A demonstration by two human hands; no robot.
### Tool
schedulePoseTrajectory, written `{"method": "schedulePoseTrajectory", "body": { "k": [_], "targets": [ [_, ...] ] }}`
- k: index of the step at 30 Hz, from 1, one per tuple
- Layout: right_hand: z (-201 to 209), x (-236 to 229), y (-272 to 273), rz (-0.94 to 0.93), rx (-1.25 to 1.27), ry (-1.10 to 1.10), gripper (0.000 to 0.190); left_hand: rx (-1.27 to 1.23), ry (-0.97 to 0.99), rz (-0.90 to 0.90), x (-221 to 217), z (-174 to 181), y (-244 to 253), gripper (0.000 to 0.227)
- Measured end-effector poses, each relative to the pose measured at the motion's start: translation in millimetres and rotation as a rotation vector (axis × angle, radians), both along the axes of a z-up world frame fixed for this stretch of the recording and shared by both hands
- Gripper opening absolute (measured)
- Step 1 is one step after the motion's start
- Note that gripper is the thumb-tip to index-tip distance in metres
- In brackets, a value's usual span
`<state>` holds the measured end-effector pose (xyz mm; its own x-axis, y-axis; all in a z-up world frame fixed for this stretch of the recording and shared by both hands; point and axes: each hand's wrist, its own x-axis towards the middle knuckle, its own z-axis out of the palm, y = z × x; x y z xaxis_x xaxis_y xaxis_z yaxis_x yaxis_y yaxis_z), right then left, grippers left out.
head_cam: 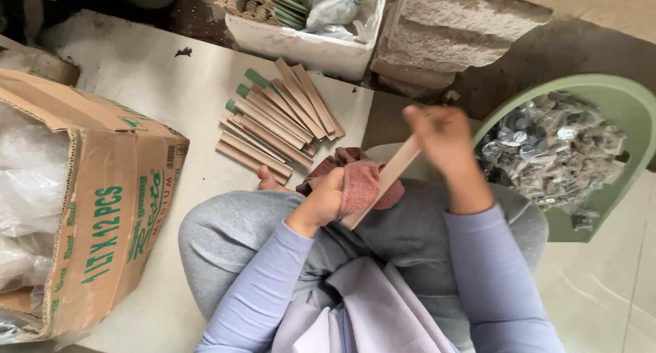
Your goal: The person sits cross-legged on the floor and repeatedly wipes individual wooden sticks with a cloth. They pick up each stick from a pile, wipe it thoroughly, and place it into a white container. The process is repeated for multiple sticks throughout the video.
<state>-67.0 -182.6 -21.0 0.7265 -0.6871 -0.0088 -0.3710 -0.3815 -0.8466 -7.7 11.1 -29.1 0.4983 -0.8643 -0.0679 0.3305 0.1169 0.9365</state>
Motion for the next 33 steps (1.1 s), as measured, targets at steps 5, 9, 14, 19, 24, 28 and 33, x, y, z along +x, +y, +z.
{"method": "schedulePoseTrajectory", "body": {
  "k": [5,9,14,19,24,28,33],
  "targets": [
    [40,20,55,0.246,-0.128,0.182,0.027,0.018,0.045,-0.021,6,11,1,0.023],
    [26,19,15,0.114,-0.08,0.144,0.032,0.042,-0.024,-0.038,4,-10,-4,0.021],
    [25,16,9,-0.005,-0.071,0.219,0.028,0.11,0.01,-0.04,-5,-37,-7,0.021],
    [24,12,42,0.144,-0.092,0.238,0.031,0.184,-0.013,0.003,-12,-65,-5,0.024],
    [39,13,41,0.315,-0.274,0.249,0.031,0.218,-0.036,0.115,-1,-71,-15,0.027],
    [6,6,-5,-0.005,-0.06,0.104,0.031,0.2,-0.126,0.005,-21,15,-13,0.026],
    [10,5,5,-0.053,-0.056,0.082,0.034,0.239,-0.143,-0.005,-25,25,-12,0.036]
  ]
}}
